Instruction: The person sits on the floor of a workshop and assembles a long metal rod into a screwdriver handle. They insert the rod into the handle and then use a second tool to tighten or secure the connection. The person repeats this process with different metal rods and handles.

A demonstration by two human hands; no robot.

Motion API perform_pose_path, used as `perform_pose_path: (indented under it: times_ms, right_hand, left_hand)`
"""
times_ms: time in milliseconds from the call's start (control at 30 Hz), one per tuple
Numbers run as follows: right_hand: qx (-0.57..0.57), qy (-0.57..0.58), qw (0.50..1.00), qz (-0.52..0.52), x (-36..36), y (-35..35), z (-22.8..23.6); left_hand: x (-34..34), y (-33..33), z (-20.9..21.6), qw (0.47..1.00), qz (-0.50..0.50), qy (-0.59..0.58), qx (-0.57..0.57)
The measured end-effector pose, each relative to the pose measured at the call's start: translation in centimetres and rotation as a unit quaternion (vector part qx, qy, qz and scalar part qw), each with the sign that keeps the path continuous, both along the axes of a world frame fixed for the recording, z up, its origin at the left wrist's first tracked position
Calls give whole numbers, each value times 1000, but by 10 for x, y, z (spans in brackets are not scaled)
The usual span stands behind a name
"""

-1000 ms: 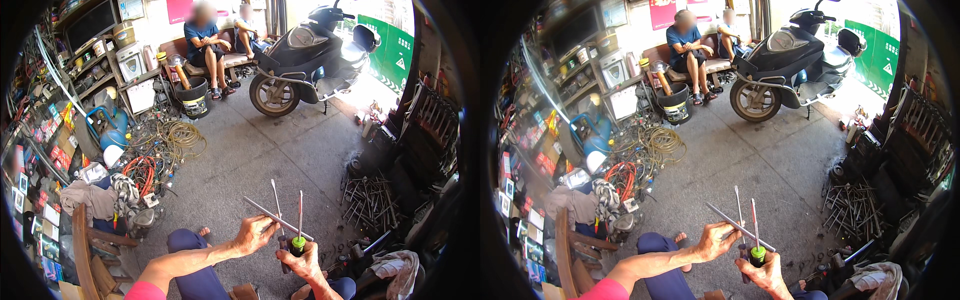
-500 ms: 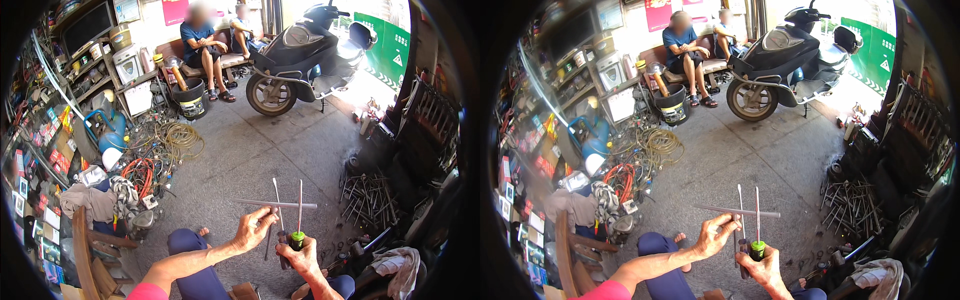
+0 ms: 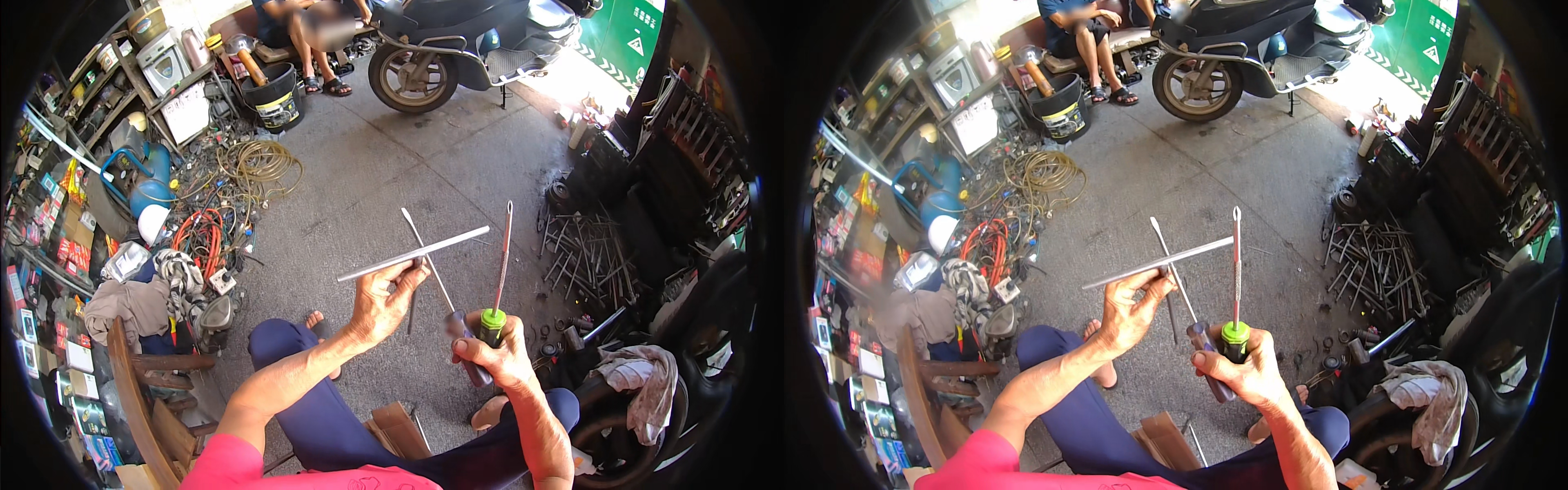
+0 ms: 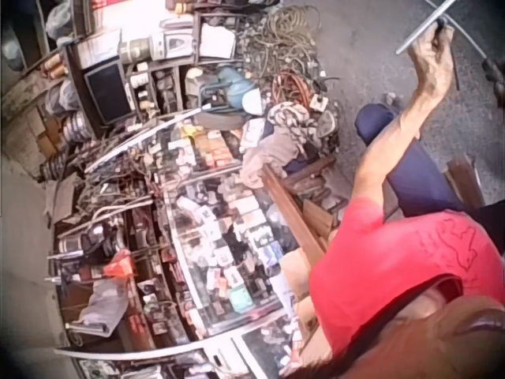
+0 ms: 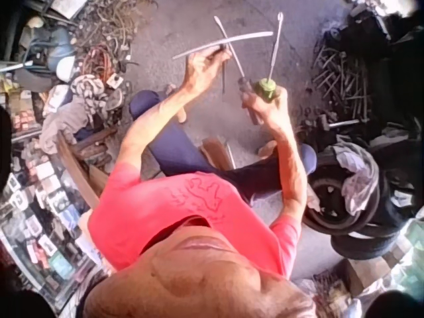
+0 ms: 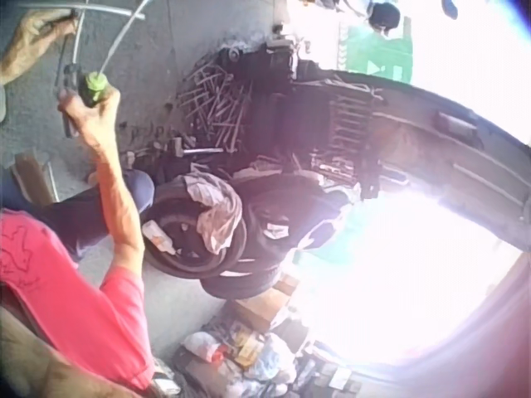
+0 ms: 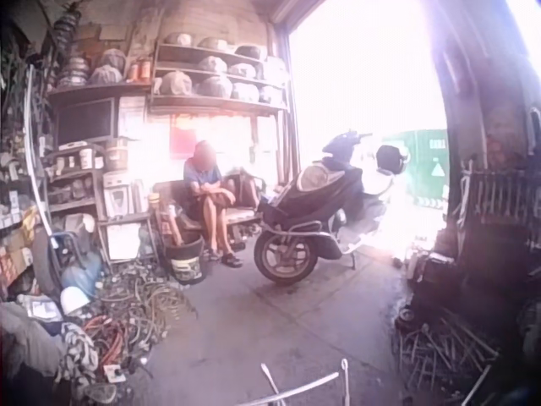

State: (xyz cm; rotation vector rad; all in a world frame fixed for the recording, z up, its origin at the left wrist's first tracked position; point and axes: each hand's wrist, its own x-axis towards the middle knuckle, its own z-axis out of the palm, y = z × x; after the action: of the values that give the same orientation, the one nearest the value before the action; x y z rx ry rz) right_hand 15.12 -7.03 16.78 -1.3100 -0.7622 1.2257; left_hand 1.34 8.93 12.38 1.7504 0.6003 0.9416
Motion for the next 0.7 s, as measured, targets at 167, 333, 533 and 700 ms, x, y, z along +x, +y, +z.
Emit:
perform_pose_path:
  times_ms: [167,333,533,700]
  right_hand:
    - [-7,-46,999,14,-3,2,-6]
    - [15,1,1000,-22,-5,5,-6]
    - [14,39,989,-140,-2,6,-11]
    - [27,-27,994,-101,-10,3,-10]
  left_hand:
    - [-1,9,-8,998,28,-51,4]
    - [-3,14,-7,997,35,-57,-44]
    - [-1,22,-4,993,61,-76,-64]
    - [-5,24,-7,988,53,-54,-133]
